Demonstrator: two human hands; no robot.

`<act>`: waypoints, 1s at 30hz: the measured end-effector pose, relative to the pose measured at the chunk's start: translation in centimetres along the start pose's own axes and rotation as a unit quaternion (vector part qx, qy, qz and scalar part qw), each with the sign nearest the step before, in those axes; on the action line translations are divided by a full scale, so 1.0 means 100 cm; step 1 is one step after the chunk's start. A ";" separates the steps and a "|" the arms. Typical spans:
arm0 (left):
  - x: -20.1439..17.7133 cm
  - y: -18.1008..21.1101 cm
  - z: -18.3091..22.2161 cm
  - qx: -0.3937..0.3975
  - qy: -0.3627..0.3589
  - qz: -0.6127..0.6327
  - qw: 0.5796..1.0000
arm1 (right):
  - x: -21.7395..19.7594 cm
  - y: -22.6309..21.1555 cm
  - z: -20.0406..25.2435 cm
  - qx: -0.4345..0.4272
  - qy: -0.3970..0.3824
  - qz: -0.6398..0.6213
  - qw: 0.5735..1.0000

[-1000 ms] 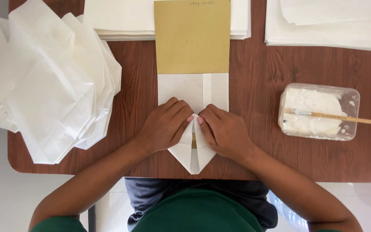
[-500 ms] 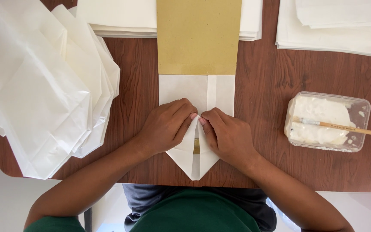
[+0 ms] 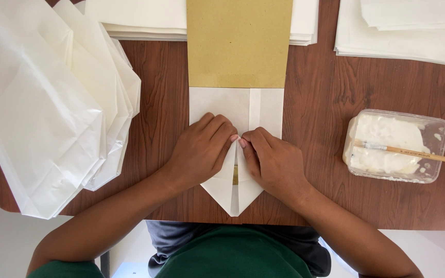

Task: The person is manually assembling a bag by folding white sheets and applying glue with a brush to the seams.

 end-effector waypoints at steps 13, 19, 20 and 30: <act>-0.004 -0.003 0.002 -0.039 0.013 -0.058 0.997 | 0.002 -0.003 0.003 0.012 0.032 0.051 0.998; -0.002 -0.010 0.008 0.009 -0.033 -0.044 0.998 | 0.001 -0.001 0.004 0.022 0.033 0.038 0.998; -0.001 -0.009 0.008 0.010 -0.036 -0.068 0.997 | 0.000 -0.001 0.004 0.018 0.020 0.031 0.999; 0.002 -0.007 0.010 0.006 -0.038 -0.126 0.991 | -0.009 0.003 0.004 -0.021 -0.017 -0.035 0.999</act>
Point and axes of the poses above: each hand's wrist, its own z-axis away from the middle knuckle, its own x-axis out of the palm, y = z × x, the point moved 4 cm from there along -z, towards the middle knuckle, and after that the axes turned 11 degrees about z, right-handed, at the moved point
